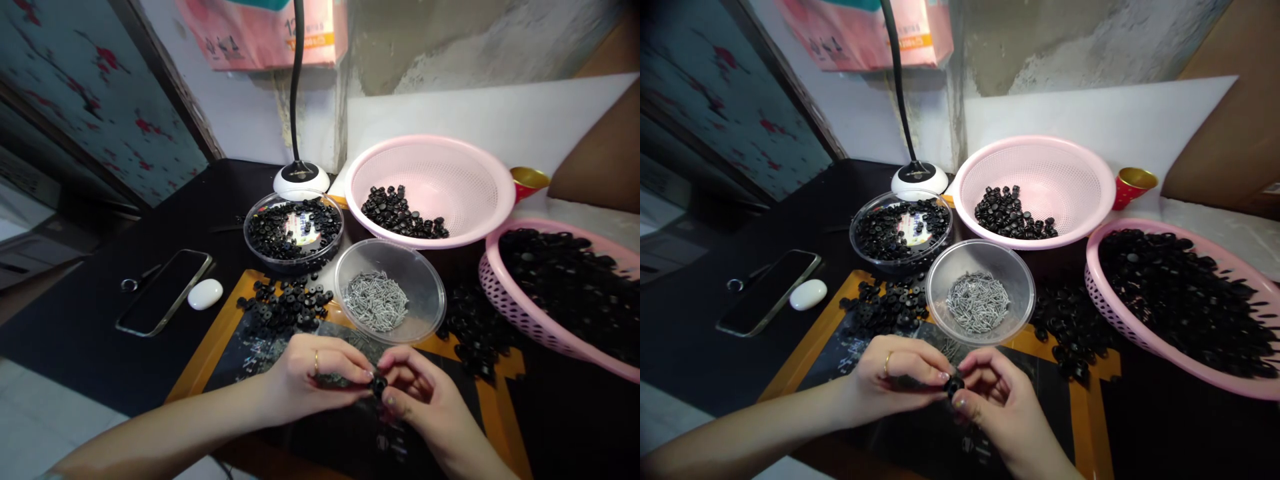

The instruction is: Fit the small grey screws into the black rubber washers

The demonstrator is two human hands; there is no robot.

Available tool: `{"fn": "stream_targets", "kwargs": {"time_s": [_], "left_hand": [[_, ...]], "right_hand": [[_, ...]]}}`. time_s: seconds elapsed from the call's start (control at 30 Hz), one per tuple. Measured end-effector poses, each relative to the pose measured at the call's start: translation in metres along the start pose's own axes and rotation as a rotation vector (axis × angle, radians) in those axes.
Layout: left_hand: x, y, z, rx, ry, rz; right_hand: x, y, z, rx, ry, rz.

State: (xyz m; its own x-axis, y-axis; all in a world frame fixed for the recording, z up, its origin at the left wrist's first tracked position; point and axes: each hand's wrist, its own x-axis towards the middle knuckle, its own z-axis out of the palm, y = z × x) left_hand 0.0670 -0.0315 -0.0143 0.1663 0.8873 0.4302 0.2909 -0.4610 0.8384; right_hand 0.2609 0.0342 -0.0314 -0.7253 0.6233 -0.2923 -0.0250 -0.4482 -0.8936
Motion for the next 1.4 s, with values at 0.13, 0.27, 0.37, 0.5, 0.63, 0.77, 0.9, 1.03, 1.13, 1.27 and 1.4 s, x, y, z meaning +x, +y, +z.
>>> {"fn": "stream_targets", "kwargs": {"time_s": [0.13, 0.27, 0.37, 0.5, 0.63, 0.77, 0.9, 1.03, 1.13, 1.27, 1.4], "left_hand": [[-0.001, -0.001, 0.000, 0.069, -0.008, 0.065], [-0.001, 0.000, -0.001, 0.115, -0.041, 0.108], [0.000, 0.000, -0.002, 0.126, -0.063, 0.118], [0.000, 0.000, -0.002, 0.153, -0.068, 0.143], [0.001, -0.002, 0.000, 0.173, -0.026, 0.201], [0.001, -0.003, 0.002, 0.152, -0.021, 0.197], [0.002, -0.003, 0.003, 0.099, -0.018, 0.180], [0.004, 0.000, 0.002, 0.043, -0.038, 0.114], [0.006, 0.005, 0.004, 0.067, -0.167, 0.009], [0.005, 0.008, 0.012, 0.103, -0.331, -0.019], [0.002, 0.006, 0.017, 0.114, -0.361, -0.005]], "right_hand": [[0.003, 0.004, 0.000, 0.167, -0.115, 0.173], [0.002, 0.005, 0.001, 0.191, -0.188, 0.218], [0.002, 0.007, 0.001, 0.180, -0.229, 0.203], [0.002, 0.010, 0.000, 0.168, -0.233, 0.195], [0.003, 0.010, -0.001, 0.118, -0.223, 0.186], [0.002, 0.010, -0.002, 0.048, -0.217, 0.141], [0.002, 0.012, -0.003, 0.023, -0.205, 0.115], [0.000, 0.009, -0.001, 0.032, -0.173, 0.108], [-0.004, 0.005, 0.004, 0.030, -0.160, 0.076], [-0.005, 0.001, 0.012, 0.069, -0.183, 0.039], [-0.002, -0.001, 0.016, 0.092, -0.224, 0.011]]}}
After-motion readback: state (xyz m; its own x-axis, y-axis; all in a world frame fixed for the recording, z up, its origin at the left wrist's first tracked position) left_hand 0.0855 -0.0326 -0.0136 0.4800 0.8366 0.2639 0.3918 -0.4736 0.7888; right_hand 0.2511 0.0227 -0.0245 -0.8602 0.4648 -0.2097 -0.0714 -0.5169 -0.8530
